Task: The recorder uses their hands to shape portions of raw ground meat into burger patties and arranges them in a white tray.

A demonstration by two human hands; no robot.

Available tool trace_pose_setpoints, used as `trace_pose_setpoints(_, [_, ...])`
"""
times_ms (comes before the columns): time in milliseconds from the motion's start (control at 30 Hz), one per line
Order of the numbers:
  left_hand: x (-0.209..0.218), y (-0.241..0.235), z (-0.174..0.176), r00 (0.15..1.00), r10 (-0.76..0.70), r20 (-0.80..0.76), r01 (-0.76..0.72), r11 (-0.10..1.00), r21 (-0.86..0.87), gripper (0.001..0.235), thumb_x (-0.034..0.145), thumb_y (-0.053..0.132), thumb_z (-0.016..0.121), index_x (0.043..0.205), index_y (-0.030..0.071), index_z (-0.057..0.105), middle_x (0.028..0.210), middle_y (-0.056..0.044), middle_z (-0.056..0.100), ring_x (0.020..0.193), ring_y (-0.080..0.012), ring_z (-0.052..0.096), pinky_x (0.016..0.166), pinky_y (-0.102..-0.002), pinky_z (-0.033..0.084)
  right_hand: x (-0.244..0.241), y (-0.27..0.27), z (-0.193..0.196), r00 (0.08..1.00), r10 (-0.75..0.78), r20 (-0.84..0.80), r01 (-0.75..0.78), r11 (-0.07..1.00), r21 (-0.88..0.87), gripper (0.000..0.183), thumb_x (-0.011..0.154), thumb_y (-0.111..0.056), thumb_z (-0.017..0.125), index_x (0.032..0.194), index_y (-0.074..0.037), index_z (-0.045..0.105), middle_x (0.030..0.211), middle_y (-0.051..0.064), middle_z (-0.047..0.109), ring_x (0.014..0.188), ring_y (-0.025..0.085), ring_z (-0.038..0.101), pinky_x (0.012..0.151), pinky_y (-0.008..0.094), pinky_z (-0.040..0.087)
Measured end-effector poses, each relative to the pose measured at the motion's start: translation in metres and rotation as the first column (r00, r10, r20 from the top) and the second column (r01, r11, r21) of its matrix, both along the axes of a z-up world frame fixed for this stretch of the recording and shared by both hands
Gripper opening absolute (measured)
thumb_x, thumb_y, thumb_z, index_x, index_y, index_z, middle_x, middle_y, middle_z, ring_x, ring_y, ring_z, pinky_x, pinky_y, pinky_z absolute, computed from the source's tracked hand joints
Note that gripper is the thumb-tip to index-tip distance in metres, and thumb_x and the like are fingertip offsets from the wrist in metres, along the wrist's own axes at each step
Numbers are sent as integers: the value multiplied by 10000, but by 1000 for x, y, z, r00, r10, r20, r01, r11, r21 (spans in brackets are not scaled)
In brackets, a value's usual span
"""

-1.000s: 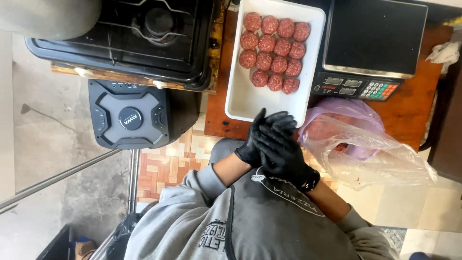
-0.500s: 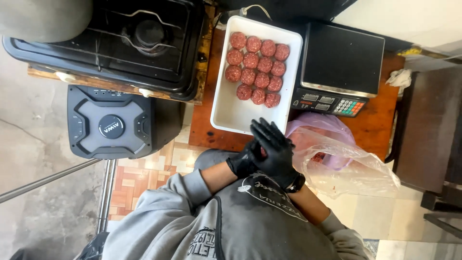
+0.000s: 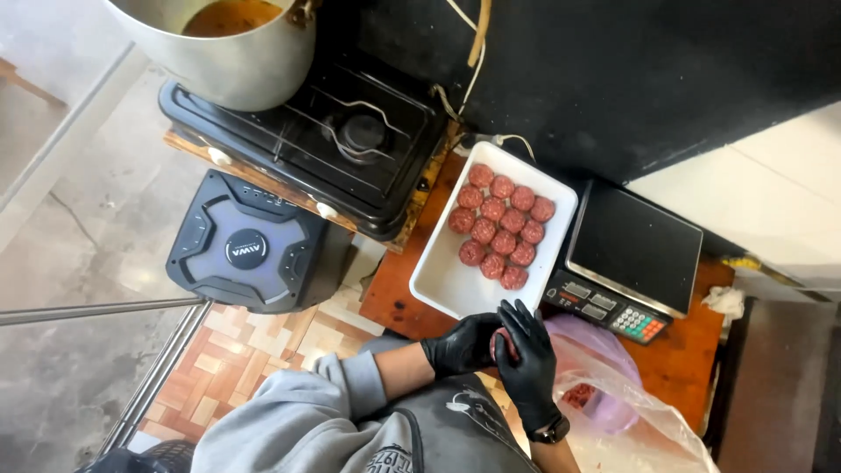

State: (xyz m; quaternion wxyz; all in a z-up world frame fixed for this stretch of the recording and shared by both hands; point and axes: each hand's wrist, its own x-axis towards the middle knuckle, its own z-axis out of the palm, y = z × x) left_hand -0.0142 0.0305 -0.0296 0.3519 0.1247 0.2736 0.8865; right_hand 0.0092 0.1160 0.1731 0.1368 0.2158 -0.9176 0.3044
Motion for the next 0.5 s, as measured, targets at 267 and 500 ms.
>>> trace_pose_setpoints(267, [7,-13,45,801,-301,518,139,934,328,440,1086,367,435,1302,27,611,1246,-143,699,1132,-260,692,1019,-401,552,10,-10,-10,997,60,-49,-62,997,-38,399,863,-50,644,1258,-59,694,1333,111,691,1321,295,617,1171,471,429])
trace_pose_setpoints(500, [-14,-3,21,713,-423,560,58,830,554,424,1178,340,440,1378,5,605,1319,-170,667,1213,-289,661,1083,-444,520,3,-10,-12,998,-35,-50,36,999,10,441,816,-38,619,1248,-71,699,1300,116,706,1281,310,644,1164,478,434])
